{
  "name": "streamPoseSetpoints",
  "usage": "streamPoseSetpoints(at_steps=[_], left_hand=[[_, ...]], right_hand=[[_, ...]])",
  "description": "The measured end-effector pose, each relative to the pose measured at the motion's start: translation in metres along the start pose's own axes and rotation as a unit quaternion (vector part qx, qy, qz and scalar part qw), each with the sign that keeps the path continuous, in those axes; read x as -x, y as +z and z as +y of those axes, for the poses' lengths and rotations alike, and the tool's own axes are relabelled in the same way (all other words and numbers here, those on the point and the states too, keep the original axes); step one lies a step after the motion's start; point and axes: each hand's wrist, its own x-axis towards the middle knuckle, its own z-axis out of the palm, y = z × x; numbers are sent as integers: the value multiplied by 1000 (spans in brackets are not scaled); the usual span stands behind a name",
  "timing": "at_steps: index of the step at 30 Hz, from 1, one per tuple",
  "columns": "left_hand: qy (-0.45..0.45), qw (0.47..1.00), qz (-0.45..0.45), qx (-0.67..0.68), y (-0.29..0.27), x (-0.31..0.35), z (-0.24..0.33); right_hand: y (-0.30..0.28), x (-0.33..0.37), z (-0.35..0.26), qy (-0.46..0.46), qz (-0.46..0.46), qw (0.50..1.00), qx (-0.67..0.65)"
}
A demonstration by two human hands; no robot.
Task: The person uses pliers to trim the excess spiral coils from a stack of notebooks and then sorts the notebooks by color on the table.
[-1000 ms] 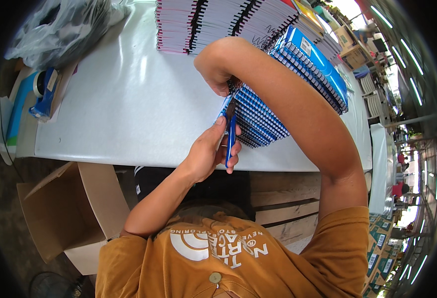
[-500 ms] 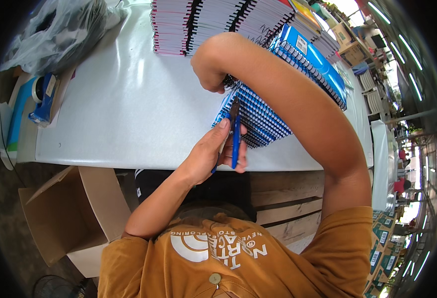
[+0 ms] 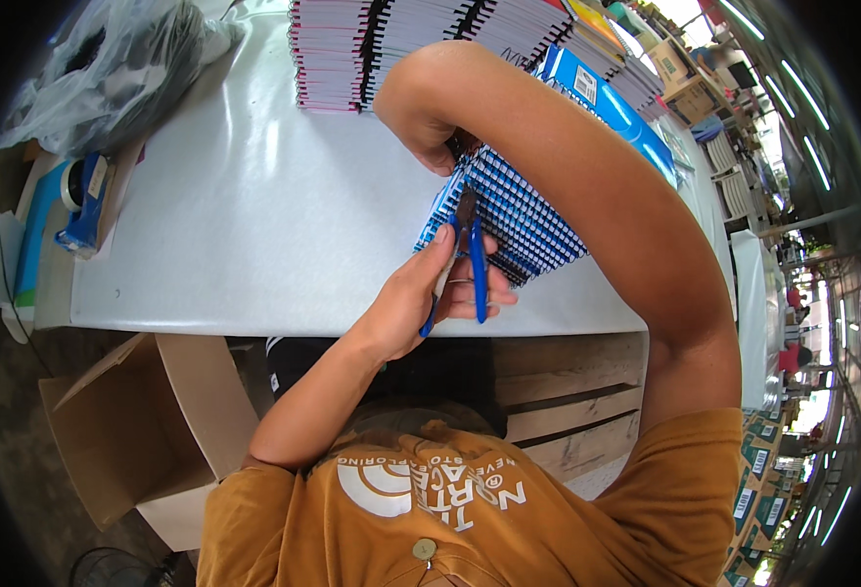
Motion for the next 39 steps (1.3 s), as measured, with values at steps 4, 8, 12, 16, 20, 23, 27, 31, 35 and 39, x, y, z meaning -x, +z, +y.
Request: streamPoseSetpoints(at_steps=[4, 8, 12, 16, 20, 23, 27, 31, 35, 39], left_hand=[[4, 1000, 27, 13, 11, -6, 10], [16, 939, -280, 201, -39, -16, -5], [-4, 997, -50, 67, 8, 0, 11], [-9, 998, 43, 48, 25, -7, 17], [3, 946, -250, 206, -29, -16, -3], [14, 965, -213, 151, -22, -8, -2], [-3, 998, -67, 10, 16, 0, 12], [7, 997, -80, 13, 13, -7, 16], [13, 994, -68, 85, 13, -8, 17], [8, 994, -77, 81, 11, 1, 20]], right_hand=[[-2, 1, -2, 30, -39, 999, 18], [-4, 1, -3, 22, -27, 999, 20], [1, -2, 4, 2, -8, 1000, -6], [3, -5, 4, 6, -6, 1000, -6], [-3, 0, 0, 10, 9, 1000, 27], [-4, 6, -3, 34, 25, 997, 57], [-9, 21, 7, 84, 0, 996, 11], [-10, 24, 12, 74, -3, 997, 20], [-10, 23, 10, 60, 23, 998, 8], [-7, 16, 14, 40, 22, 999, 8]])
